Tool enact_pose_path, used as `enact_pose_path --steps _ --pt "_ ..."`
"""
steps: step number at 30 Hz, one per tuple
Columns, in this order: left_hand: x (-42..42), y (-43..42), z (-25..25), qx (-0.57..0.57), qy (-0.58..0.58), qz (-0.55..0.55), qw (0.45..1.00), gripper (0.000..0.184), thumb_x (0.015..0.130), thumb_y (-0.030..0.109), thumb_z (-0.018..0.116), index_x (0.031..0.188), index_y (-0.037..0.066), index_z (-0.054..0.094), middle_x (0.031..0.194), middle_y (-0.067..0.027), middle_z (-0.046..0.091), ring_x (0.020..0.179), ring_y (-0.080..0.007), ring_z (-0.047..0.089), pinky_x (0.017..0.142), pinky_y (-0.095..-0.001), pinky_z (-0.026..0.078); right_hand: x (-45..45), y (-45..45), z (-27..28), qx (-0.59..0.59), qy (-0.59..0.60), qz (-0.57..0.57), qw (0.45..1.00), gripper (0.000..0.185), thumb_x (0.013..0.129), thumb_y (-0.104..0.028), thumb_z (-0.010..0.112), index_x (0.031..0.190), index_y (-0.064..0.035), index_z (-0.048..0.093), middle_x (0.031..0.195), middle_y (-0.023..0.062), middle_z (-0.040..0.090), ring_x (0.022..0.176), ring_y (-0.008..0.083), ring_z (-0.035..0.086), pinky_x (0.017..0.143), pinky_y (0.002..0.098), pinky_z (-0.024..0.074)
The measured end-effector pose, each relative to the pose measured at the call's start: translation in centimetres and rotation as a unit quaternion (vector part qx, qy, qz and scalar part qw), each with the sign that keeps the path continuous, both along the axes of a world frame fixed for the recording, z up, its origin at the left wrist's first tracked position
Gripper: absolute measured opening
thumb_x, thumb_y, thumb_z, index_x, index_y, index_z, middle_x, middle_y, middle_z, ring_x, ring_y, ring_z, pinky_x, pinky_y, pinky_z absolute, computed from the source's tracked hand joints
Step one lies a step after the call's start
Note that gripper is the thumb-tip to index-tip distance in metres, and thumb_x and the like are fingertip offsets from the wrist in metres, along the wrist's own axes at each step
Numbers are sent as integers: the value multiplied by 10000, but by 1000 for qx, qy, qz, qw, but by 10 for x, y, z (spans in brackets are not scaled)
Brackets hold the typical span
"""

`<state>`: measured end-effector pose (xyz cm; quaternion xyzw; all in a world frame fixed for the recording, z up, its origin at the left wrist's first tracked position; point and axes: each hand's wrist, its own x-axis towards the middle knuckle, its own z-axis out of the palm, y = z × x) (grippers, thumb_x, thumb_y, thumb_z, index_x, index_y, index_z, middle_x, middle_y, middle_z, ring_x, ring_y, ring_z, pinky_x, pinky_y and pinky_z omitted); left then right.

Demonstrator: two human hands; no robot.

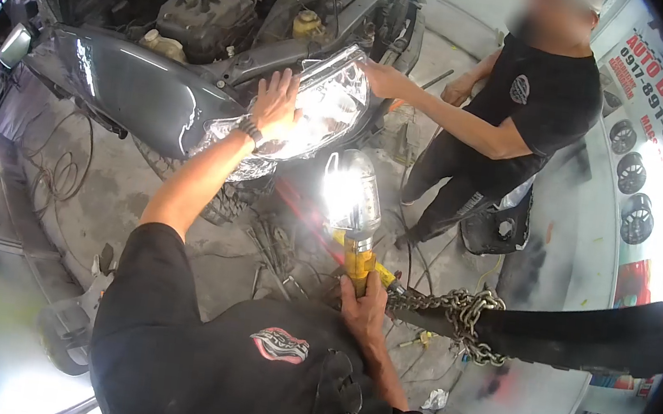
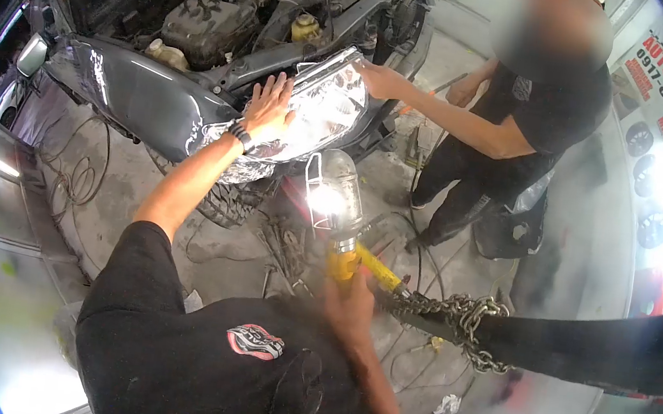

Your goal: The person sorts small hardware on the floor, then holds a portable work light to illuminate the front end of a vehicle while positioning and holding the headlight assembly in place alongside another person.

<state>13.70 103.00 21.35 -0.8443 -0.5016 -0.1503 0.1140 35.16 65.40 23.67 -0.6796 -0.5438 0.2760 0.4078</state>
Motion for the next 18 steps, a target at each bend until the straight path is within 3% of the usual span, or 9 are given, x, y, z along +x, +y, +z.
enact_pose_path --steps 1,7,11,14,15,16,17,18 --pt "-3 -4 -8 27 -16 1 999 758 883 347 610 1453 -72 337 1504 -280 333 1389 -466 317 1121 -621 272 -1 -4 -2 -25 3 2 1000 409 887 -217 682 1214 -10 548 1026 263 680 977 431 668 801 452 530" --pt "-18 -10 -23 82 -123 9 989 787 827 291 712 1445 -54 367 1450 -255 422 1304 -434 414 1147 -510 290 -20 -17 1 -31 9 -8 999 538 890 -194 678 1320 45 459 1025 279 675 978 454 654 795 460 525" --pt "-10 -12 -18 76 -102 36 991 760 829 311 718 1447 3 403 1450 -245 426 1315 -414 417 1150 -518 284 -35 -27 2 -50 -9 -14 999 590 889 -186 679 1348 81 422 990 291 673 950 464 651 775 462 523" --pt "-10 -10 -23 81 -73 45 993 723 851 310 682 1443 -3 407 1442 -248 436 1320 -407 418 1156 -544 259 -56 -37 3 56 -24 -41 997 252 882 -154 696 935 21 523 746 196 604 632 299 589 597 397 465" --pt "-19 3 -45 155 -49 23 986 673 870 292 639 1433 -2 418 1438 -260 445 1324 -413 417 1122 -561 280 -64 -39 4 81 -9 -49 996 267 884 -161 696 1017 25 557 812 220 637 717 369 638 647 404 488" --pt "-27 25 -55 100 -100 -1 990 619 860 265 626 1399 8 464 1436 -258 457 1316 -422 422 1065 -562 323 -71 -43 2 76 -15 -54 996 290 884 -165 694 1062 22 562 829 227 644 751 395 644 668 408 496" --pt "-40 34 -66 163 -86 -79 980 585 824 251 658 1349 31 521 1428 -246 470 1304 -411 432 1020 -551 351 -80 -52 -1 64 -19 -78 995 317 883 -169 692 1107 18 567 846 234 651 786 420 651 689 413 504" --pt "-44 34 -66 136 -126 -107 977 595 803 262 687 1338 50 533 1430 -229 476 1303 -400 437 1029 -554 345 -89 -60 -1 50 -22 -84 995 357 882 -221 692 1111 9 546 869 241 655 815 443 644 693 455 502"
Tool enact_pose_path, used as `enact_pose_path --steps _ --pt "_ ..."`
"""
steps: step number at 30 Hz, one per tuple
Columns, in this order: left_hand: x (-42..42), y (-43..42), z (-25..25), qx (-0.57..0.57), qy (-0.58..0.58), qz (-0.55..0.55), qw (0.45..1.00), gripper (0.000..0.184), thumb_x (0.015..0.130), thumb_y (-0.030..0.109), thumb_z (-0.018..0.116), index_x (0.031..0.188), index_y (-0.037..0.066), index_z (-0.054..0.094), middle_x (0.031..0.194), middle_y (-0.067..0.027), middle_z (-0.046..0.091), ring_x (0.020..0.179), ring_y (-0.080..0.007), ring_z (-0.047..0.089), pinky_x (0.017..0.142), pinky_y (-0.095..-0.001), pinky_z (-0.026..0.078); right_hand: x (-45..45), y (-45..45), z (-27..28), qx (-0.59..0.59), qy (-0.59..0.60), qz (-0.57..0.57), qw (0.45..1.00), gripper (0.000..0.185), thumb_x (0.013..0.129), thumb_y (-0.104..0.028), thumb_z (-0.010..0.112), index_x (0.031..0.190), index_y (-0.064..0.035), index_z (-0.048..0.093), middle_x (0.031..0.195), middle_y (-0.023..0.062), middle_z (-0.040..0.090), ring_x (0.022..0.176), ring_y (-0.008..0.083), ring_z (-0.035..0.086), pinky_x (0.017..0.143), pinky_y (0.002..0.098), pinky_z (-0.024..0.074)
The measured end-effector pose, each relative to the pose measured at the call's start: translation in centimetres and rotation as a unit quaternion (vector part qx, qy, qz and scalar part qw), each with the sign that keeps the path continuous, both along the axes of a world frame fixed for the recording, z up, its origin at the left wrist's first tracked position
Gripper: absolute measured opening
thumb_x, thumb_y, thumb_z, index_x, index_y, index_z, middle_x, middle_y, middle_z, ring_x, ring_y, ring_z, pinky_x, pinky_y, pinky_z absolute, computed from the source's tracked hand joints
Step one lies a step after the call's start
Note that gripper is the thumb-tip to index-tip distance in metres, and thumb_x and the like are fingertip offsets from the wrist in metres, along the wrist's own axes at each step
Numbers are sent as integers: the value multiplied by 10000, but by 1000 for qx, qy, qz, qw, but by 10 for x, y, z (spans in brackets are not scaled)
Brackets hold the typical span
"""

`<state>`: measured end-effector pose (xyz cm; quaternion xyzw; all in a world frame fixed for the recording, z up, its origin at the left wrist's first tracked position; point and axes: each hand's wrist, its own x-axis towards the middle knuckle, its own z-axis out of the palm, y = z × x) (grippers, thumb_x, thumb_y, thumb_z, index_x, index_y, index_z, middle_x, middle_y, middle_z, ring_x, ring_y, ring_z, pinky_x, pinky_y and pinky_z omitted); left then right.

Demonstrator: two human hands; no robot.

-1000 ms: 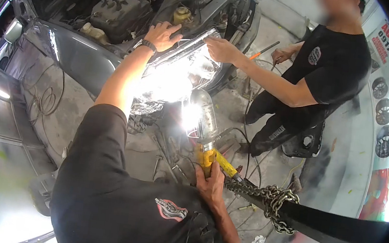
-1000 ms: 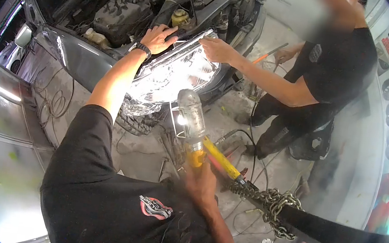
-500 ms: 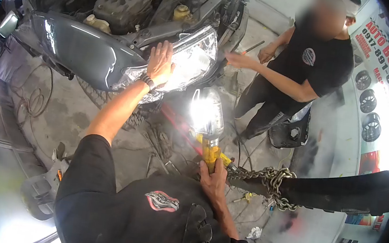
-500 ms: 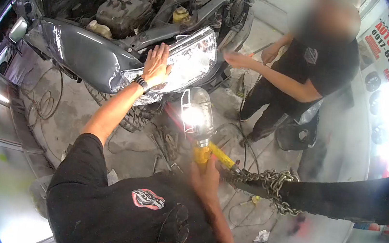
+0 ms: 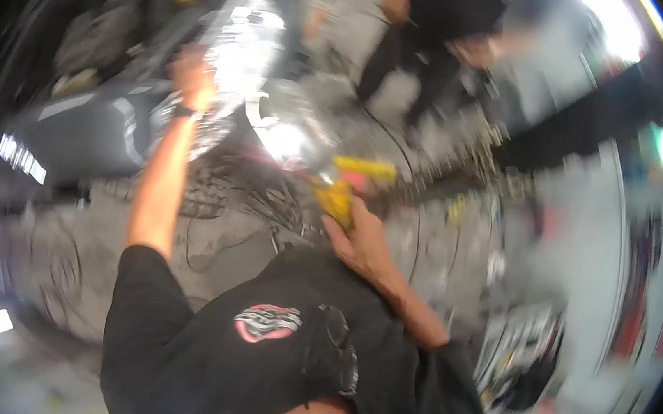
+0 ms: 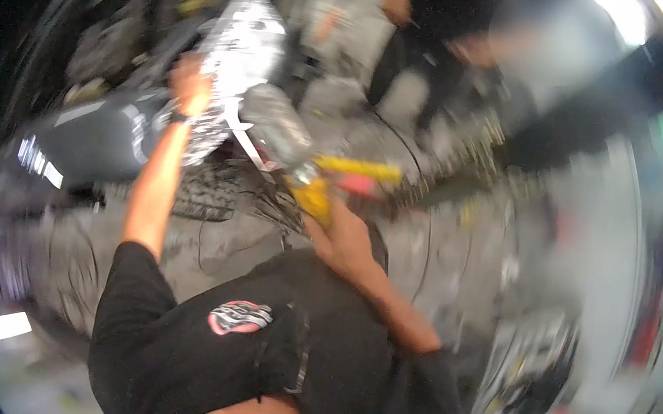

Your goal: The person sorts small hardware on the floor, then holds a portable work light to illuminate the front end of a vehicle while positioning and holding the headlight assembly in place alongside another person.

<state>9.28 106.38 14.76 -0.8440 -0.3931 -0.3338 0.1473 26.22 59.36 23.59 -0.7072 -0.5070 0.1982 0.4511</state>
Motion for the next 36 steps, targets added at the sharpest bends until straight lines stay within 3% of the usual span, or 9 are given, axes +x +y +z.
enact_pose_path --steps 3,12,18,22,28,30,31,32,36 --pt "3 -27 33 1 141 59 988 760 822 399 717 1437 49 438 1440 -293 432 1313 -438 434 1052 -551 367 -19 -24 4 -34 19 -22 999 371 879 -277 696 1052 -5 512 845 240 646 809 460 635 673 503 487" --pt "14 -58 70 -130 181 85 971 988 736 480 798 1491 25 352 1516 -308 323 1399 -458 324 1136 -556 279 -50 -44 -4 -56 39 -42 997 391 875 -305 709 988 -9 480 797 237 631 757 461 622 646 519 466" --pt "13 -45 56 -139 108 52 983 1038 728 492 807 1500 3 315 1515 -320 315 1408 -489 294 1130 -603 266 -46 -51 0 -73 32 -8 997 411 877 -323 703 1023 -4 488 831 245 637 787 462 625 660 525 469" --pt "9 -117 54 -58 -60 -182 980 827 826 357 759 1458 -11 374 1441 -310 402 1355 -477 366 1129 -557 304 -31 -64 2 -63 28 6 998 416 878 -329 700 1035 -4 493 843 247 639 801 456 628 669 525 471" --pt "-32 -320 -78 -263 -56 -184 945 682 855 275 716 1387 -41 430 1399 -271 453 1326 -435 404 1119 -501 324 15 -93 9 -70 44 -7 997 402 881 -343 694 1011 -16 499 831 247 641 814 450 630 678 519 472" --pt "-73 -407 -163 -492 43 -68 867 704 880 411 688 1366 -56 482 1384 -283 499 1273 -413 475 1076 -489 368 37 -107 4 -77 49 7 996 398 881 -344 693 998 -17 499 823 247 640 806 452 629 677 520 471" --pt "-95 -445 -225 -549 50 -79 830 568 876 332 725 1273 -42 566 1121 -230 659 1022 -362 636 942 -444 484 50 -117 2 -80 50 14 995 397 881 -345 693 992 -17 499 819 247 640 802 453 629 677 520 471" --pt "-106 -482 -255 -612 70 -58 786 572 878 336 723 1275 -43 564 1122 -231 659 1021 -361 637 940 -443 484 62 -129 3 -84 41 29 995 396 880 -343 694 986 -16 498 815 246 640 799 455 628 676 521 471" --pt "-108 -587 -269 -746 96 61 656 587 883 354 714 1283 -46 558 1128 -233 659 1017 -358 639 933 -440 488 125 -183 3 -75 23 81 994 394 878 -336 694 965 -9 493 803 240 639 789 458 626 674 523 468"
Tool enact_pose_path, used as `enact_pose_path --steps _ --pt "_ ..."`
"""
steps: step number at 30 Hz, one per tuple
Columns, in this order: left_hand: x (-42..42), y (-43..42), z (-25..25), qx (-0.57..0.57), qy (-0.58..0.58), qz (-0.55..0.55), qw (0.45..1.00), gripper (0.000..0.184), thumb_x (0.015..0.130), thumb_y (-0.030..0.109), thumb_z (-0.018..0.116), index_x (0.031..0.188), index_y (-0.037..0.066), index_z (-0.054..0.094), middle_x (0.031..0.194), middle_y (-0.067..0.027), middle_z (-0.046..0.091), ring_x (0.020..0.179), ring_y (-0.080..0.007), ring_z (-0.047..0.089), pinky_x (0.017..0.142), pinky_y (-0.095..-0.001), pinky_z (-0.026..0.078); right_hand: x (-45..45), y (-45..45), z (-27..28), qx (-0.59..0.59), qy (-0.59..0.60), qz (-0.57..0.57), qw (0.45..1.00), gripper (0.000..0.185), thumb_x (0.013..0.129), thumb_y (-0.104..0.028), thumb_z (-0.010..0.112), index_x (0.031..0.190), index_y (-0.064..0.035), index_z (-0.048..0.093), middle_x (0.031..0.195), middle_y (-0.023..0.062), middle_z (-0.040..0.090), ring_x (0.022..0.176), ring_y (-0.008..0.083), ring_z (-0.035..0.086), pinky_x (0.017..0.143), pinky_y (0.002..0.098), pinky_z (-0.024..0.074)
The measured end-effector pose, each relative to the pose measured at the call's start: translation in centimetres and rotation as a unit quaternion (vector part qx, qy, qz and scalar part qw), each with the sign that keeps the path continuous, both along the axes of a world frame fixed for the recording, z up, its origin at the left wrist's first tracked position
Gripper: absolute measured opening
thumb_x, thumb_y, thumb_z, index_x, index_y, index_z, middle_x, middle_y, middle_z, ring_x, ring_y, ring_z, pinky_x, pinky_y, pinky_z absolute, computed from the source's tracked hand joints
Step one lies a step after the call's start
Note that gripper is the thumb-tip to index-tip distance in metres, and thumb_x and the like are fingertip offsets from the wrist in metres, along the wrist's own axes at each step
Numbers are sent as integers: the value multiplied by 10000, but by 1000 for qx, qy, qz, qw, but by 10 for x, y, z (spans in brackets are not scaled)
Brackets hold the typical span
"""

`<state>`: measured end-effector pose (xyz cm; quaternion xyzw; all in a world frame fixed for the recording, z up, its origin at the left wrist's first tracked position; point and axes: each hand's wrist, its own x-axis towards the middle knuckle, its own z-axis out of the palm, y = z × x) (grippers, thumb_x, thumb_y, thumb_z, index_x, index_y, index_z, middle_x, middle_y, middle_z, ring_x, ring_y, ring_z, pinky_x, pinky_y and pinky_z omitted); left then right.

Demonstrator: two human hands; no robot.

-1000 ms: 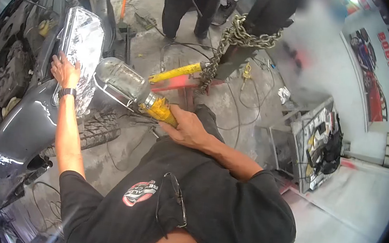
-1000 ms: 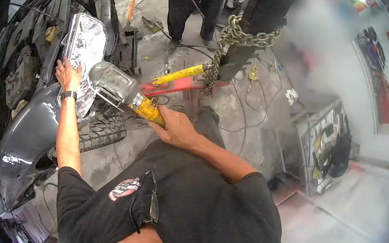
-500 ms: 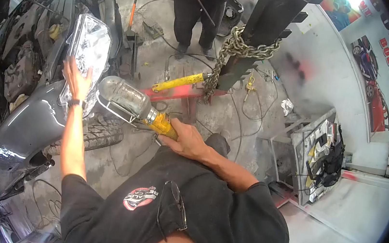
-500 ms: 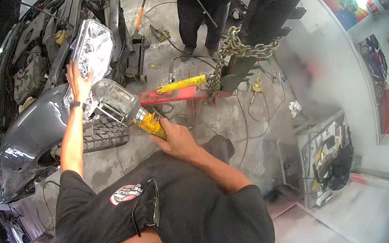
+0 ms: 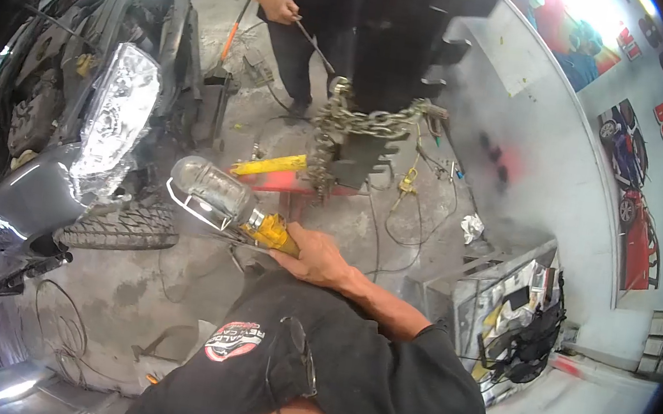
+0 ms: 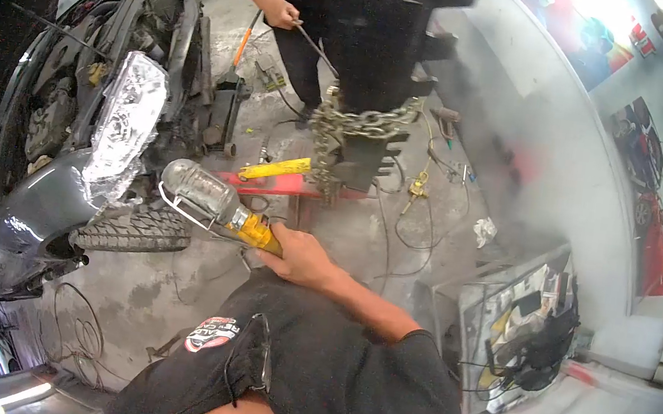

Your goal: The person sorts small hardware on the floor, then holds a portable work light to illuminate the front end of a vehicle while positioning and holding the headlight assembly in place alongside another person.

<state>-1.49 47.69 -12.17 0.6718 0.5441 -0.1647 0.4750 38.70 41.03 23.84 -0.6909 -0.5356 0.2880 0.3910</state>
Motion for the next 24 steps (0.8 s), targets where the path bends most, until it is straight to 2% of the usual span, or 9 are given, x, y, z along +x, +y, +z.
enact_pose_path --steps 5,8,16,21,24 --pt "54 -74 27 -26 5 83 996 607 889 377 704 1292 -51 550 1135 -235 659 1013 -354 643 925 -436 492 54 -75 -9 52 19 23 998 388 875 -316 692 955 2 484 801 235 639 774 461 621 669 526 465" --pt "90 -100 52 -25 -7 95 995 619 893 390 697 1297 -53 545 1139 -237 659 1010 -352 645 919 -434 495 78 -111 -5 42 27 44 998 391 874 -316 693 962 0 481 807 236 643 779 463 621 671 528 467" --pt "129 -126 93 -9 0 68 998 652 904 426 681 1312 -60 532 1150 -242 659 1002 -346 650 905 -428 502 101 -177 -20 39 64 -7 997 398 874 -318 694 1005 0 492 823 247 653 793 466 624 681 531 471" --pt "133 -123 98 -5 13 41 999 673 911 448 670 1321 -65 524 1157 -244 659 998 -342 654 897 -424 506 101 -197 -25 19 86 -50 995 409 866 -343 709 1000 -3 525 804 245 641 772 467 619 657 518 466" --pt "147 -117 99 -18 11 31 999 686 914 462 664 1326 -67 519 1162 -246 659 995 -340 656 892 -421 509 95 -199 -33 37 58 -40 997 418 870 -362 697 993 0 525 796 248 640 771 469 618 658 520 467"
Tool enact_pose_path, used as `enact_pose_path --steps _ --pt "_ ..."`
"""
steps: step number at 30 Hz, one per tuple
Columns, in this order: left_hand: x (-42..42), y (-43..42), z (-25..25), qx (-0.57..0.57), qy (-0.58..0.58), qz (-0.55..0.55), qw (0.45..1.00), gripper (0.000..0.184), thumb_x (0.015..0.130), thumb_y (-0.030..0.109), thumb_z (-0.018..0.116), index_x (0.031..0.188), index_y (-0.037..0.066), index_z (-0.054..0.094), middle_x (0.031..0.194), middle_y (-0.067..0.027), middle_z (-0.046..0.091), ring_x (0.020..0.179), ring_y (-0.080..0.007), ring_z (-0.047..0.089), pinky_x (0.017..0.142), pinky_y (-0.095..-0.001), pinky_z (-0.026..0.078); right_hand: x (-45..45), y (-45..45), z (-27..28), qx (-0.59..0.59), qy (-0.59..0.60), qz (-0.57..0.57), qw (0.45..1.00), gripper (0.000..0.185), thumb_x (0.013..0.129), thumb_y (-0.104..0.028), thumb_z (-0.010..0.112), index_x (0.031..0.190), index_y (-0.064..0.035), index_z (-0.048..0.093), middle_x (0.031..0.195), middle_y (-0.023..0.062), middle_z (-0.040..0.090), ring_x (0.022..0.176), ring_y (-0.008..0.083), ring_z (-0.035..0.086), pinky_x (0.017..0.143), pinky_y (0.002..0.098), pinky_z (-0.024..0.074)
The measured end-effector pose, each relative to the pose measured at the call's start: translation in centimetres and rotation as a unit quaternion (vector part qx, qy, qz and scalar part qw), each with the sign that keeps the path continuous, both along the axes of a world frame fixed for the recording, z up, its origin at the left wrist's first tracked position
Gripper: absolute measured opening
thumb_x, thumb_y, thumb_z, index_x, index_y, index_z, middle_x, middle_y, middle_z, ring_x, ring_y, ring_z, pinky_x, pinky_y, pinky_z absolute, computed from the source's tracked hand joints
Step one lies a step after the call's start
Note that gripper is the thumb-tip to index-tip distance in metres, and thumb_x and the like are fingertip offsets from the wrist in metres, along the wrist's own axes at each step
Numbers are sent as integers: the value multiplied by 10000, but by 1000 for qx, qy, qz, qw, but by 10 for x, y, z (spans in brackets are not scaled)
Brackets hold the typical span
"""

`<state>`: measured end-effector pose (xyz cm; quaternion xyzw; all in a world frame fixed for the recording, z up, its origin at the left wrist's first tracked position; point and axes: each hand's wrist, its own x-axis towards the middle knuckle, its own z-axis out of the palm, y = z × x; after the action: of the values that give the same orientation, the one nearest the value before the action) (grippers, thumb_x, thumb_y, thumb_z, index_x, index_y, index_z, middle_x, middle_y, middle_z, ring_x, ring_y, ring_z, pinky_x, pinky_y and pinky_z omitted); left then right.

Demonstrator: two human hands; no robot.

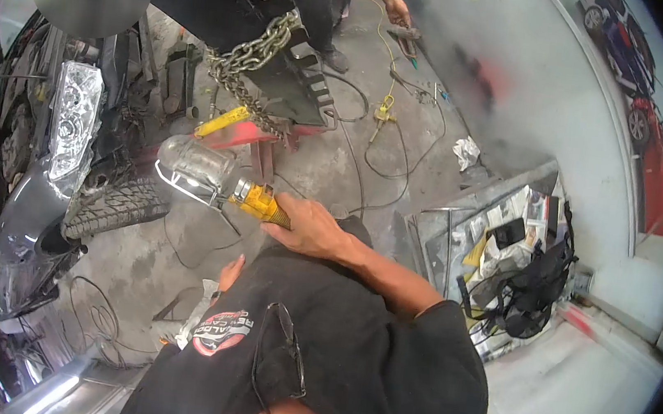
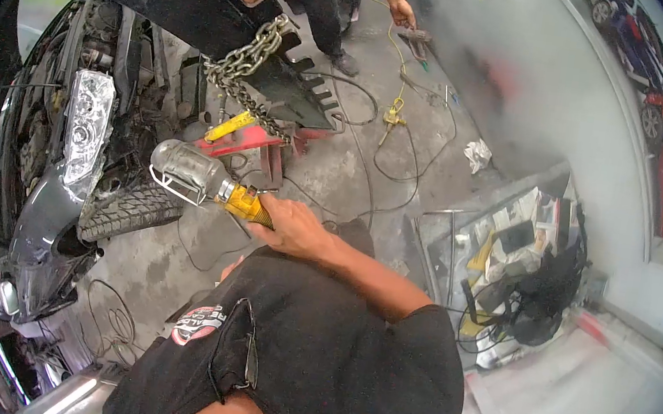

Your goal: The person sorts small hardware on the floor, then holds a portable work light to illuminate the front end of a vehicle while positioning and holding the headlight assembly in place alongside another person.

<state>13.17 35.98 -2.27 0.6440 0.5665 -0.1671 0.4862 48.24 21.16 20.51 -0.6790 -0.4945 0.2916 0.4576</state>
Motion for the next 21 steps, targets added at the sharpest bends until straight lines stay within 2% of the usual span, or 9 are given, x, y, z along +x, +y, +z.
enact_pose_path --steps 3,6,9,12,15,16,19,21 --pt "5 -9 -12 -37 -61 77 994 699 918 475 657 1332 -70 515 1166 -248 659 992 -338 658 886 -419 511 -9 0 7 -20 -6 30 999 416 874 -362 687 1006 -1 527 796 248 642 761 472 617 659 531 465" --pt "4 -33 -33 -98 -189 242 947 645 941 468 644 1292 -66 558 1045 -203 700 908 -228 674 794 -331 533 -18 5 16 -56 -44 77 995 409 879 -353 681 1032 -4 534 807 246 647 777 472 618 674 534 464" --pt "-25 -50 -74 -161 -238 305 908 599 943 472 648 1225 -55 615 984 -171 708 863 -161 660 749 -296 533 -35 8 20 -58 -58 105 991 407 882 -353 678 1046 -7 538 812 245 648 782 469 619 683 534 465" --pt "-63 -75 -123 -147 -223 316 910 556 936 456 656 1152 -57 655 939 -160 716 815 -191 669 724 -308 540 -46 10 22 -69 -83 135 985 410 883 -351 678 1044 0 541 815 243 652 773 468 618 684 532 468" --pt "-65 -113 -58 -53 -61 247 966 545 901 474 671 1103 -31 693 894 -145 725 788 -208 683 719 -319 545 -56 12 28 -81 -106 151 980 399 882 -333 687 1011 14 539 820 253 649 766 464 617 669 521 466" --pt "-68 -120 -52 -39 -33 218 975 538 888 484 670 1080 -16 707 870 -141 725 788 -211 688 717 -323 544 -55 19 34 -87 -97 155 979 394 881 -323 690 1003 19 538 820 258 646 771 467 616 665 515 466" --pt "-82 -153 -61 19 44 137 989 532 848 538 649 989 33 744 771 -133 714 780 -230 698 726 -369 534 -57 23 49 -112 -79 171 976 380 880 -299 696 981 30 535 814 271 633 783 474 612 656 501 465" --pt "-86 -168 -77 14 36 187 982 535 866 531 624 1019 30 735 826 -153 725 810 -265 704 750 -388 529 -54 24 44 -142 -80 185 969 374 878 -289 697 973 33 533 805 278 623 786 481 608 651 495 464"
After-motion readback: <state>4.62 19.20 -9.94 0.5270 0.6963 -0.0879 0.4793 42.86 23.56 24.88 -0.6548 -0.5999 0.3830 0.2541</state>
